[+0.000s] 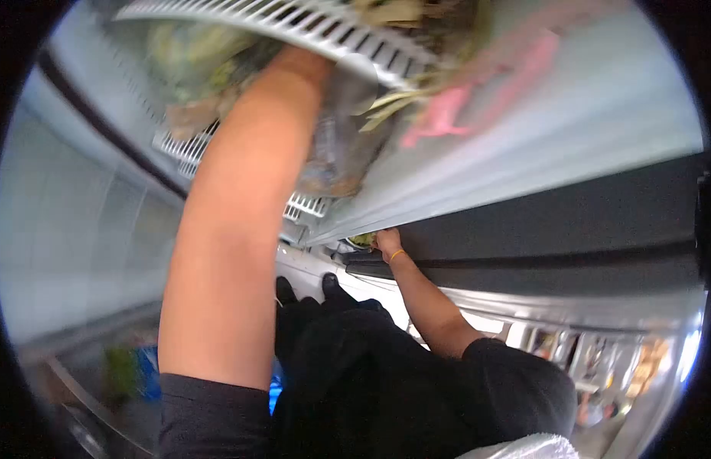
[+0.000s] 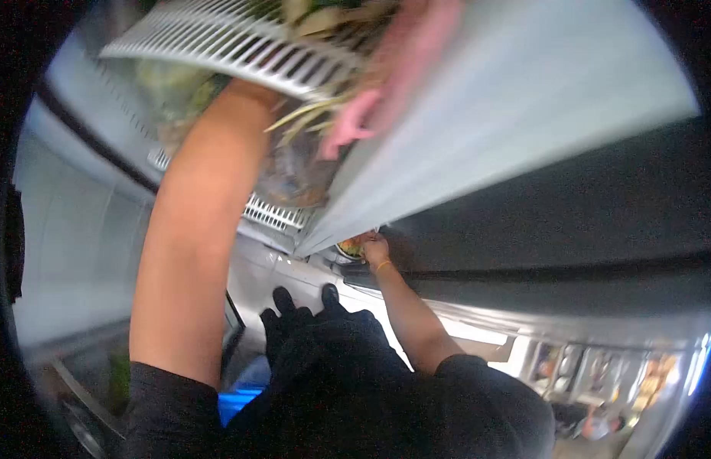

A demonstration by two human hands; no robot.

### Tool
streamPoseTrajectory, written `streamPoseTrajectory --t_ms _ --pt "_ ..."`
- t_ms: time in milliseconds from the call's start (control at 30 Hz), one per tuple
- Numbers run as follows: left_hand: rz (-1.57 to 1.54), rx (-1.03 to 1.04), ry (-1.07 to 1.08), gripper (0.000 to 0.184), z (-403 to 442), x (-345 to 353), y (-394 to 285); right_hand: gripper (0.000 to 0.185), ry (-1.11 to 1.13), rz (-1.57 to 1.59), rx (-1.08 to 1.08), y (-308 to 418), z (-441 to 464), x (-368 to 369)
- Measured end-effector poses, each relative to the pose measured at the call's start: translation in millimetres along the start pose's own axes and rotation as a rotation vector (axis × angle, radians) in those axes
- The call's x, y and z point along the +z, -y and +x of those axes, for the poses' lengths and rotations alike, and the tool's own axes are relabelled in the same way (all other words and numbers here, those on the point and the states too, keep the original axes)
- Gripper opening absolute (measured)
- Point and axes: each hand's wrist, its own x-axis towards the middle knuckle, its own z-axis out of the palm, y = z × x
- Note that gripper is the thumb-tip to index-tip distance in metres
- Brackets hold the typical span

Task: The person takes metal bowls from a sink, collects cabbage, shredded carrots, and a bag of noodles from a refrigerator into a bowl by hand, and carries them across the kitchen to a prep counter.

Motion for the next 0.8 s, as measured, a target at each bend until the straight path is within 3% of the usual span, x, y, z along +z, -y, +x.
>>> streamPoseTrajectory --t_ms 100,133,233,267,367,500,633,800 --pt "0.091 -0.005 -0.021 0.045 5 2 -4 0.022 -0.131 0.004 -0.207 -32 49 -3" --pt "0.108 -0.007 -0.029 0.045 7 -1 -5 0.025 -0.106 -0.013 -0.129 -47 77 0" --pt "0.169 -0.018 -0.075 0.044 8 -11 -8 0.024 -0.092 0.266 -0.181 -24 47 9" --pt "0.183 -0.018 -0.087 0.044 8 -11 -9 0.026 -0.110 0.147 -0.178 -49 83 13" --pt "0.226 -0.009 -0.114 0.044 14 -12 -4 0.029 -0.066 0.175 -0.065 -21 50 20" --pt "0.273 0.019 -0.146 0.043 18 -10 -6 0.020 -0.013 0.378 -0.103 -9 30 34" --pt "0.317 0.033 -0.152 0.043 22 -4 0 0.021 0.035 0.142 -0.246 -20 43 37" --pt "0.369 0.025 -0.164 0.043 9 -7 7 0.018 0.040 0.288 -0.061 3 6 25"
